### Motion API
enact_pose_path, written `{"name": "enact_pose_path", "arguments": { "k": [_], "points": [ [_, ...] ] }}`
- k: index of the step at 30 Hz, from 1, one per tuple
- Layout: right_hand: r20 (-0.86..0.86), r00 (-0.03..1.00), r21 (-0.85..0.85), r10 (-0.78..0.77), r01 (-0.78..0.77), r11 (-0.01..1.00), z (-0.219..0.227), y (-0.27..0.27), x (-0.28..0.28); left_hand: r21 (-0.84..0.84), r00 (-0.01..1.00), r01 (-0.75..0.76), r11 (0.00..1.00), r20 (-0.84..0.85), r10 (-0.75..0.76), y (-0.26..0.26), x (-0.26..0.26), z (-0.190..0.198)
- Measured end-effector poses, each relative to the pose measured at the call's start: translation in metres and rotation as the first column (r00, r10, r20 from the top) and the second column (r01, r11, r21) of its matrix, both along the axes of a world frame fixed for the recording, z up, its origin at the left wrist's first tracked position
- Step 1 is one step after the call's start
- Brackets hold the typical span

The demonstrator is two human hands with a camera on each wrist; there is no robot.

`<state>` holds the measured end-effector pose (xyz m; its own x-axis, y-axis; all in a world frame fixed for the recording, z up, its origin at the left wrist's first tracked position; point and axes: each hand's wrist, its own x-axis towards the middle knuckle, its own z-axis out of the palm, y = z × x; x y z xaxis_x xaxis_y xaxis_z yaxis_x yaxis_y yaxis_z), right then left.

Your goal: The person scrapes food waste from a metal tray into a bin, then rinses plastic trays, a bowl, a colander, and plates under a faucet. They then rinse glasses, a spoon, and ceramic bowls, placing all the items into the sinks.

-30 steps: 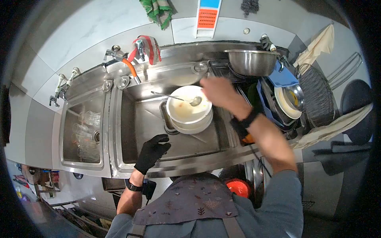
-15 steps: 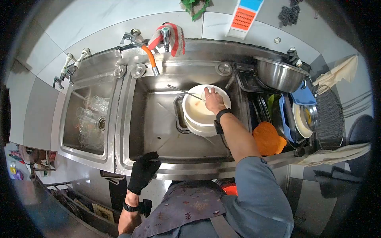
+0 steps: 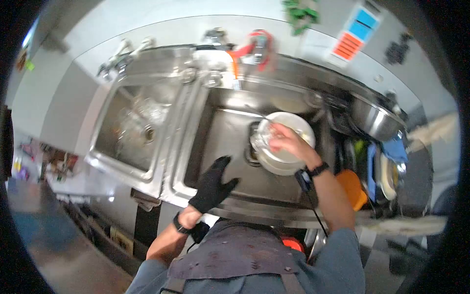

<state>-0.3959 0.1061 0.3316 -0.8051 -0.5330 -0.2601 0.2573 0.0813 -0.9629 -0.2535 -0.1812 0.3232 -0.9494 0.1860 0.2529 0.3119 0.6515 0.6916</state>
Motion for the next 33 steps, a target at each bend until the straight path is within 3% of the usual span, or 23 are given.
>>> {"name": "enact_pose_path", "arguments": {
  "k": [1,5,7,10,13,15,17,18,19,21,22,25,27,30,33],
  "points": [
    [0.029,0.998,-0.02,0.056,-0.055,0.998,0.005,-0.012,0.007,-0.076,0.988,-0.012,0.997,-0.152,0.001,0.003,-0.007,0.003],
    [-0.03,0.974,0.105,0.224,-0.22,0.97,0.021,-0.066,0.036,-0.001,1.0,0.012,1.0,0.025,-0.012,0.005,-0.014,0.023],
    [-0.14,0.929,0.235,0.341,-0.304,0.923,0.017,-0.088,0.038,0.042,0.995,0.03,0.999,0.097,-0.034,-0.002,-0.017,0.025],
    [-0.122,0.926,0.311,0.358,-0.307,0.9,0.041,-0.128,0.048,0.178,0.999,-0.018,0.984,0.045,0.011,-0.022,-0.016,0.024],
    [-0.094,0.93,0.286,0.356,-0.317,0.904,0.04,-0.164,0.05,0.142,0.995,-0.095,0.985,-0.007,0.096,-0.053,-0.007,0.03],
    [-0.114,0.912,0.309,0.395,-0.346,0.886,0.036,-0.19,0.053,0.018,0.992,-0.127,0.992,-0.008,0.127,-0.074,-0.004,0.027],
    [-0.405,0.787,0.334,0.465,-0.346,0.877,0.018,-0.211,0.05,-0.023,0.982,-0.166,0.986,-0.097,0.163,-0.091,-0.002,0.021],
    [-0.167,0.864,0.329,0.474,-0.404,0.853,0.041,-0.223,0.053,-0.015,0.978,-0.175,0.984,-0.114,0.173,-0.102,-0.002,0.024],
    [-0.166,0.861,0.33,0.481,-0.412,0.85,0.05,-0.232,0.054,-0.006,0.974,-0.185,0.983,-0.131,0.183,-0.114,-0.002,0.028],
    [-0.211,0.867,0.193,0.452,-0.416,0.888,0.056,-0.246,0.056,-0.025,0.957,-0.227,0.974,-0.191,0.218,-0.138,0.0,0.045],
    [-0.245,0.886,0.169,0.393,-0.36,0.917,0.03,-0.247,0.053,0.068,0.942,-0.283,0.957,-0.166,0.291,-0.152,-0.001,0.044],
    [-0.371,0.845,0.218,0.386,-0.325,0.92,0.037,-0.252,0.051,0.27,0.912,-0.375,0.887,-0.065,0.406,-0.216,-0.012,0.033],
    [-0.336,0.876,0.254,0.346,-0.27,0.929,0.035,-0.244,0.048,0.136,0.882,-0.47,0.872,0.023,0.471,-0.271,-0.027,0.027],
    [-0.272,0.927,0.279,0.258,-0.18,0.943,0.02,-0.222,0.045,0.113,0.865,-0.501,0.858,0.095,0.493,-0.332,-0.05,0.026],
    [-0.24,0.958,0.242,0.154,-0.094,0.966,0.003,-0.2,0.051,0.08,0.877,-0.479,0.874,0.097,0.471,-0.373,-0.088,-0.006]
  ]
}}
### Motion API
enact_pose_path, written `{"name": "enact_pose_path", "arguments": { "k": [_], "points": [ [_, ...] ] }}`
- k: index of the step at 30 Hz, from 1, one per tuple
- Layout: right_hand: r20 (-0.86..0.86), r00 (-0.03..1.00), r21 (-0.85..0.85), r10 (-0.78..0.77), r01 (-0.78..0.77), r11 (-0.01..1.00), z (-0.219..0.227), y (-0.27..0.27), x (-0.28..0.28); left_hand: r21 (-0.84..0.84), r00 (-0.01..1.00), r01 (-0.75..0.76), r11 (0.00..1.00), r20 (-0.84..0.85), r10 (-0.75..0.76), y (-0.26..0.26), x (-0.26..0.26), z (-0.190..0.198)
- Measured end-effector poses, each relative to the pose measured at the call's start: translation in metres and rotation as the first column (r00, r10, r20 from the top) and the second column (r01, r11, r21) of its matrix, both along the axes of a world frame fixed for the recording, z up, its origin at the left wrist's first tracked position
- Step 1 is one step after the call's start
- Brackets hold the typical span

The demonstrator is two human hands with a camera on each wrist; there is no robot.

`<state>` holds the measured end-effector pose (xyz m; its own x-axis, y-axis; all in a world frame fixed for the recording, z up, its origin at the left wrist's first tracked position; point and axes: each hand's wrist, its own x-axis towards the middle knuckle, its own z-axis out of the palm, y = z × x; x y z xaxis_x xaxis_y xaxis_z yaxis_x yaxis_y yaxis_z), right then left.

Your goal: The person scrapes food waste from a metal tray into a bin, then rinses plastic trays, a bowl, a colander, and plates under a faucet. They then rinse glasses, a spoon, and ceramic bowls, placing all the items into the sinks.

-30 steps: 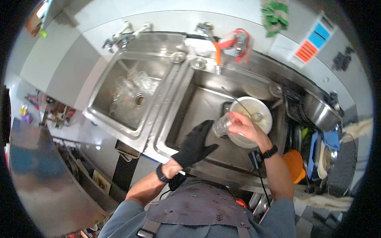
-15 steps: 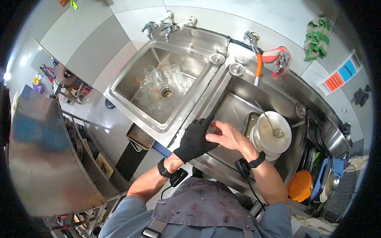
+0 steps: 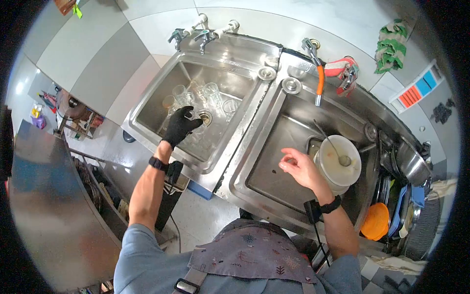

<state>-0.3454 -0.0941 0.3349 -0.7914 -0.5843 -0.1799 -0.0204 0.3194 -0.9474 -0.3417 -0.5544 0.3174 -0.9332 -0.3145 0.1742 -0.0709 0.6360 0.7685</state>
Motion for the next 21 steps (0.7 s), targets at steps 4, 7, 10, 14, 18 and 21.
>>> {"name": "enact_pose_path", "arguments": {
  "k": [4,7,10,14,18,21],
  "points": [
    [-0.108,0.989,0.124,-0.102,0.115,0.986,0.007,0.026,0.013,-0.212,0.981,0.177,0.961,0.114,-0.155,-0.019,-0.048,-0.033],
    [-0.166,0.975,0.24,-0.146,0.183,0.953,0.02,0.045,0.027,-0.408,0.945,0.3,0.862,0.249,-0.211,-0.031,-0.085,-0.083],
    [-0.197,0.952,0.303,-0.233,0.285,0.909,0.019,0.082,0.046,-0.366,0.882,0.375,0.852,0.423,-0.207,-0.028,-0.113,-0.116],
    [-0.22,0.9,0.401,-0.375,0.434,0.807,0.033,0.112,0.073,-0.32,0.733,0.547,0.774,0.629,-0.258,-0.025,-0.138,-0.154],
    [-0.242,0.862,0.412,-0.445,0.506,0.758,0.033,0.141,0.092,-0.318,0.598,0.664,0.677,0.77,-0.225,-0.005,-0.139,-0.156],
    [-0.228,0.847,0.449,-0.48,0.529,0.72,0.032,0.151,0.099,-0.304,0.558,0.736,0.604,0.779,-0.287,-0.03,-0.157,-0.226]
  ]
}}
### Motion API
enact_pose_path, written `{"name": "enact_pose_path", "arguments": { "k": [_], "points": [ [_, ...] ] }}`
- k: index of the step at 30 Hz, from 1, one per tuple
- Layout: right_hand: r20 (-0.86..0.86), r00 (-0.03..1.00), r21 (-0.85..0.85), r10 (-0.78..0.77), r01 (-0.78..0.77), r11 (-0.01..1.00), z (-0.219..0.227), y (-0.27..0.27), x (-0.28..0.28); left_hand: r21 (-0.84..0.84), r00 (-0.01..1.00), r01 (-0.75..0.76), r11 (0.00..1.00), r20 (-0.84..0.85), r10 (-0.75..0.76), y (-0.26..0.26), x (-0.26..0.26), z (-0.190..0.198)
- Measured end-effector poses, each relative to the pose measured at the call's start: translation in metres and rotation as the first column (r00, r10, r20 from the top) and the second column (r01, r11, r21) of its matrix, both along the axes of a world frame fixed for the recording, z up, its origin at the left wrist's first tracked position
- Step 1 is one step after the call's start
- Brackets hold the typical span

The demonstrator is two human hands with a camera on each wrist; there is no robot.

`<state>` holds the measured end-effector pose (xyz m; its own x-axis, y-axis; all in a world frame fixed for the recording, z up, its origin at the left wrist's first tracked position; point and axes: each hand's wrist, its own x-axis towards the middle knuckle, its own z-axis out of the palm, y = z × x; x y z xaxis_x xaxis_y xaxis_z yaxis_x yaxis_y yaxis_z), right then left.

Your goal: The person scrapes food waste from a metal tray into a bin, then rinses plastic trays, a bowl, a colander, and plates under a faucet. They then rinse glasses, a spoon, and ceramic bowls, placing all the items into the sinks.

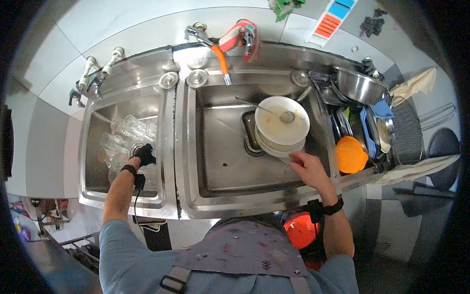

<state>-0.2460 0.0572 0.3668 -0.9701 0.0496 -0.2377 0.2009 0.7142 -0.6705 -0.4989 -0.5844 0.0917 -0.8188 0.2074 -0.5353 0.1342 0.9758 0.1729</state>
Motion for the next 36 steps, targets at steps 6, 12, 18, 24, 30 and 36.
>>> {"name": "enact_pose_path", "arguments": {
  "k": [6,12,18,24,30,36],
  "points": [
    [-0.004,1.0,-0.008,-0.008,0.008,1.0,-0.018,0.014,-0.006,-0.314,0.724,0.628,0.712,-0.101,-0.683,-0.075,-0.006,-0.105],
    [0.007,0.979,0.287,-0.206,0.195,0.938,-0.05,0.046,-0.037,-0.462,0.489,0.756,0.464,-0.073,-0.869,-0.115,0.019,-0.06],
    [0.292,0.694,-0.077,-0.658,0.703,0.707,-0.122,0.094,-0.084,0.218,0.856,0.243,0.945,-0.507,-0.103,-0.015,0.023,0.115],
    [0.606,0.631,-0.591,-0.484,0.765,0.257,-0.171,0.104,-0.095,0.376,0.901,0.21,0.903,-0.433,-0.03,0.169,0.065,0.304],
    [0.533,0.65,-0.587,-0.542,0.745,0.317,-0.207,0.116,-0.101,0.272,0.72,0.535,0.8,-0.643,-0.262,0.324,0.058,0.24],
    [0.51,0.703,-0.6,-0.495,0.704,0.381,-0.158,0.104,-0.076,-0.066,0.468,0.62,0.781,-0.768,-0.436,0.434,0.037,0.175]
  ]
}}
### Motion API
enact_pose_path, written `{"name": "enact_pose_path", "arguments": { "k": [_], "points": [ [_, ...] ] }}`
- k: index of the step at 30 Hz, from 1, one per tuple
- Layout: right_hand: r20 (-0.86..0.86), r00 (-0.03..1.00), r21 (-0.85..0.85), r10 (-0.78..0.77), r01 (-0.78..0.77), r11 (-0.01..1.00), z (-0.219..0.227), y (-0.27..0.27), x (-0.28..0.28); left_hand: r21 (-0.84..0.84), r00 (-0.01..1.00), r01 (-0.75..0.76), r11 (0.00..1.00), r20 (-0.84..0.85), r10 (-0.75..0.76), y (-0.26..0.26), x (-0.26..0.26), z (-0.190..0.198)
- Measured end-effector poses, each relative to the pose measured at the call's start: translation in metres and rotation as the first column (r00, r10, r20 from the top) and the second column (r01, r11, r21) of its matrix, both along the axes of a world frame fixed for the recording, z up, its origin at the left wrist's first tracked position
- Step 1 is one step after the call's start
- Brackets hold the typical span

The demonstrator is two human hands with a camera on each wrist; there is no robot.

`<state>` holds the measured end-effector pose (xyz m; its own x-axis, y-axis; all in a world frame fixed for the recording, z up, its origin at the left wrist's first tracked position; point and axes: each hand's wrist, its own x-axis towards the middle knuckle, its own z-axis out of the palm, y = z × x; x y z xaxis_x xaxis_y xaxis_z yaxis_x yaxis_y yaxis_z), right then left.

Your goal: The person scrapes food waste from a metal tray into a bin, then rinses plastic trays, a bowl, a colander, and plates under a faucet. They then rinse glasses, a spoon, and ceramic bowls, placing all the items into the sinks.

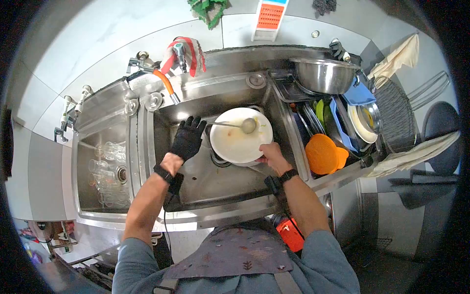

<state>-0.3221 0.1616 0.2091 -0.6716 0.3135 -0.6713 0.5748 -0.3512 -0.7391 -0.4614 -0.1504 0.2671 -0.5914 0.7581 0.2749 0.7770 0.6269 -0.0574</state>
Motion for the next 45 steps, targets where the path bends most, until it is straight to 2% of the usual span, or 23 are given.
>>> {"name": "enact_pose_path", "arguments": {
  "k": [2,4,5,7,8,10,11,13,15,17,19,20,23,25,28,30,32,35,38,40,41,44,45],
  "points": [
    [-0.016,0.999,0.046,0.044,-0.043,0.998,0.012,0.001,0.005,-0.045,0.998,0.002,0.999,-0.063,-0.005,0.008,-0.005,-0.023],
    [-0.002,0.991,0.189,0.134,-0.131,0.973,0.028,0.002,0.005,-0.087,0.987,-0.088,0.992,0.126,0.099,0.008,-0.009,-0.036],
    [-0.004,0.991,0.191,0.134,-0.13,0.973,0.03,0.003,0.005,-0.085,0.987,-0.089,0.992,0.123,0.099,0.007,-0.01,-0.041],
    [-0.011,0.972,0.369,0.235,-0.214,0.905,0.031,0.003,0.007,-0.216,0.887,-0.097,0.971,0.424,0.183,0.001,-0.009,-0.052],
    [-0.012,0.972,0.368,0.236,-0.215,0.905,0.032,0.002,0.007,-0.049,0.939,-0.035,0.998,0.341,0.05,-0.012,-0.009,-0.08],
    [0.132,0.915,0.729,0.382,-0.351,0.588,0.032,0.0,0.006,0.02,0.933,-0.049,0.999,0.357,0.039,-0.029,0.002,-0.082],
    [0.132,0.912,0.729,0.389,-0.355,0.585,0.037,-0.005,0.007,0.087,0.928,-0.06,0.994,0.371,0.023,-0.037,0.007,-0.082],
    [0.066,0.871,0.906,0.487,-0.257,0.337,0.055,-0.021,0.008,0.158,0.928,-0.104,0.982,0.37,0.039,-0.055,0.021,-0.069],
    [0.071,0.859,0.927,0.506,-0.244,0.284,0.064,-0.035,0.005,0.234,0.978,-0.019,0.972,0.205,-0.031,-0.078,0.03,-0.062],
    [0.074,0.847,0.948,0.526,-0.224,0.227,0.071,-0.046,0.005,0.2,0.978,-0.036,0.979,0.207,-0.006,-0.094,0.042,-0.043],
    [-0.047,0.782,0.994,0.621,-0.022,0.103,0.079,-0.056,0.007,-0.028,0.936,-0.144,0.989,0.319,0.145,-0.103,0.065,0.009],
    [-0.053,0.777,0.995,0.628,-0.015,0.102,0.088,-0.06,0.008,-0.059,0.948,-0.146,0.987,0.277,0.157,-0.11,0.072,0.018],
    [0.025,0.734,0.996,0.678,-0.079,0.049,0.109,-0.07,0.014,-0.033,0.981,-0.129,0.991,0.143,0.132,-0.129,0.09,0.023],
    [-0.083,0.656,0.993,0.75,0.116,0.009,0.11,-0.07,0.014,-0.029,0.976,-0.152,0.988,0.156,0.155,-0.135,0.101,0.027],
    [-0.066,0.656,0.991,0.752,0.13,-0.026,0.127,-0.075,0.014,-0.025,0.974,-0.172,0.985,0.148,0.174,-0.139,0.114,0.029],
    [-0.081,0.664,0.988,0.744,0.152,-0.028,0.131,-0.074,0.012,-0.019,0.977,-0.174,0.985,0.123,0.175,-0.139,0.12,0.035],
    [-0.093,0.676,0.984,0.731,0.175,-0.037,0.136,-0.071,0.014,-0.028,0.952,-0.208,0.978,0.224,0.209,-0.136,0.125,0.04],
    [-0.048,0.729,0.994,0.683,0.102,-0.039,0.14,-0.066,0.014,0.009,0.952,-0.213,0.977,0.227,0.206,-0.138,0.134,0.039],
    [-0.093,0.787,0.995,0.609,0.096,0.027,0.13,-0.057,0.011,0.065,0.958,-0.214,0.975,0.208,0.196,-0.139,0.141,0.039],
    [-0.075,0.839,0.969,0.539,-0.066,0.237,0.123,-0.048,0.011,0.094,0.96,-0.22,0.971,0.198,0.198,-0.138,0.145,0.04],
    [-0.076,0.838,0.97,0.541,-0.065,0.236,0.119,-0.045,0.012,0.094,0.949,-0.254,0.963,0.219,0.229,-0.136,0.148,0.041],
    [-0.059,0.881,0.917,0.469,-0.138,0.375,0.114,-0.042,0.018,0.128,0.933,-0.304,0.944,0.24,0.267,-0.129,0.152,0.046],
    [-0.053,0.901,0.839,0.43,-0.193,0.508,0.118,-0.043,0.023,0.163,0.93,-0.317,0.934,0.244,0.274,-0.126,0.155,0.048]
  ]
}}
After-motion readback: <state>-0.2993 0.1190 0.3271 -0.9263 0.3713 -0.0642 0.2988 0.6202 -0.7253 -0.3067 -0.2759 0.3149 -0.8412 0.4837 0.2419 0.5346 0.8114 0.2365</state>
